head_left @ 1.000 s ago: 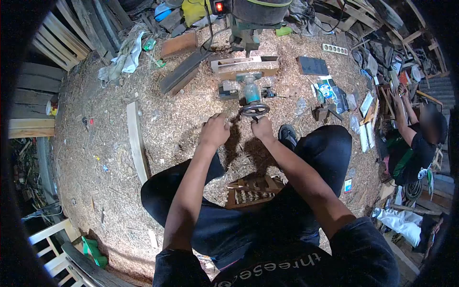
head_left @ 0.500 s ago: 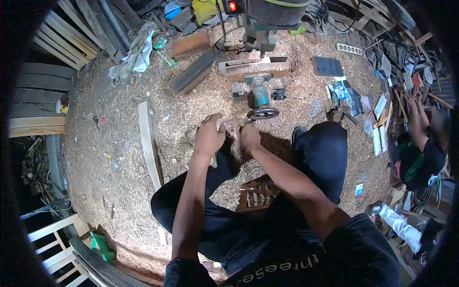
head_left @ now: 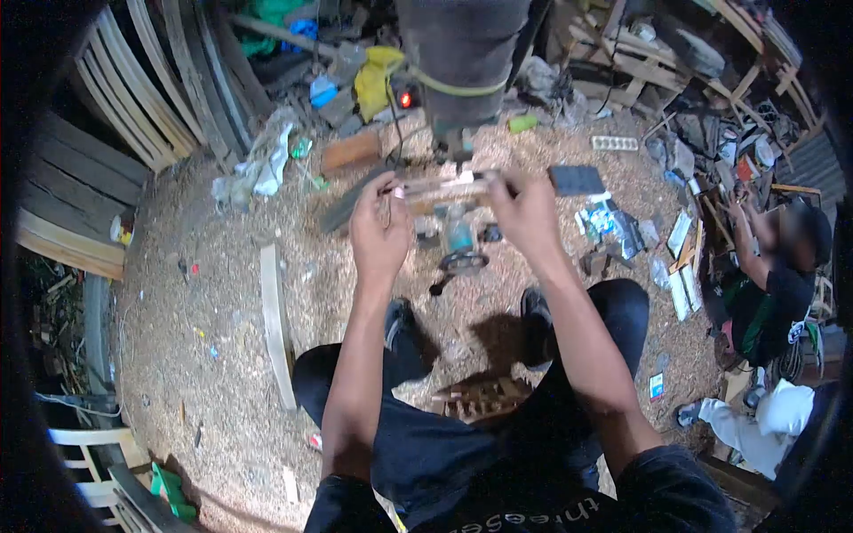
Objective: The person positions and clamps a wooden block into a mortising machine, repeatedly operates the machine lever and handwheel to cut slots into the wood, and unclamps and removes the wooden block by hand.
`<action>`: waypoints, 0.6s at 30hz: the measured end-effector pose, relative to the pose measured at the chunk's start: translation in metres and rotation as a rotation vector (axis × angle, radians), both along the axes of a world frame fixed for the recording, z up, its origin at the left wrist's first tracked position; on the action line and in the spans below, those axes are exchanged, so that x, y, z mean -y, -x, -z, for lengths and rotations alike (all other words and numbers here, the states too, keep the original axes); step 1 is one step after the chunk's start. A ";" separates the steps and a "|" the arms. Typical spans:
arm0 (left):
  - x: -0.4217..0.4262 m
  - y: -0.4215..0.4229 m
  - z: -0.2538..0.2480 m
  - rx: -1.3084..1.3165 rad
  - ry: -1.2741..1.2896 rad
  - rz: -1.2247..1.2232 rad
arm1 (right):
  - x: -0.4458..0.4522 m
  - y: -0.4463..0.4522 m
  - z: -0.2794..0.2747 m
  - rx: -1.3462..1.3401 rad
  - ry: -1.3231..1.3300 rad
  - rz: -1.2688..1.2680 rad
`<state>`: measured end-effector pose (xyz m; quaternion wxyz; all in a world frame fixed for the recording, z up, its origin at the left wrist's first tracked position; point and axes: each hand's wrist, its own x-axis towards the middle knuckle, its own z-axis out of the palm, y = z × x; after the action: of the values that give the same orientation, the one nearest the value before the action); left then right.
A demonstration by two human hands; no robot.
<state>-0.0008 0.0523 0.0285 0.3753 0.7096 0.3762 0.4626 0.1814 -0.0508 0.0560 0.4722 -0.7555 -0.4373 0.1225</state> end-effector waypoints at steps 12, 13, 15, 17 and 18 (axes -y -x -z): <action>-0.014 -0.105 -0.178 0.024 -0.701 0.010 | -0.119 -0.097 -0.246 -0.038 -0.695 0.200; -0.019 -0.109 -0.172 -0.024 -0.742 0.006 | -0.124 -0.103 -0.247 -0.128 -0.740 0.147; -0.021 -0.110 -0.169 -0.076 -0.764 0.020 | -0.123 -0.103 -0.247 -0.274 -0.764 0.114; -0.024 -0.107 -0.165 -0.131 -0.761 0.034 | -0.127 -0.104 -0.241 -0.334 -0.786 0.161; -0.025 -0.104 -0.163 -0.163 -0.750 0.038 | -0.127 -0.102 -0.230 -0.344 -0.875 0.160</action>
<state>0.1036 0.0773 0.1910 0.0669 0.8389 0.1960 0.5033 0.2838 0.0761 0.2863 0.8195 -0.4857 -0.3038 0.0137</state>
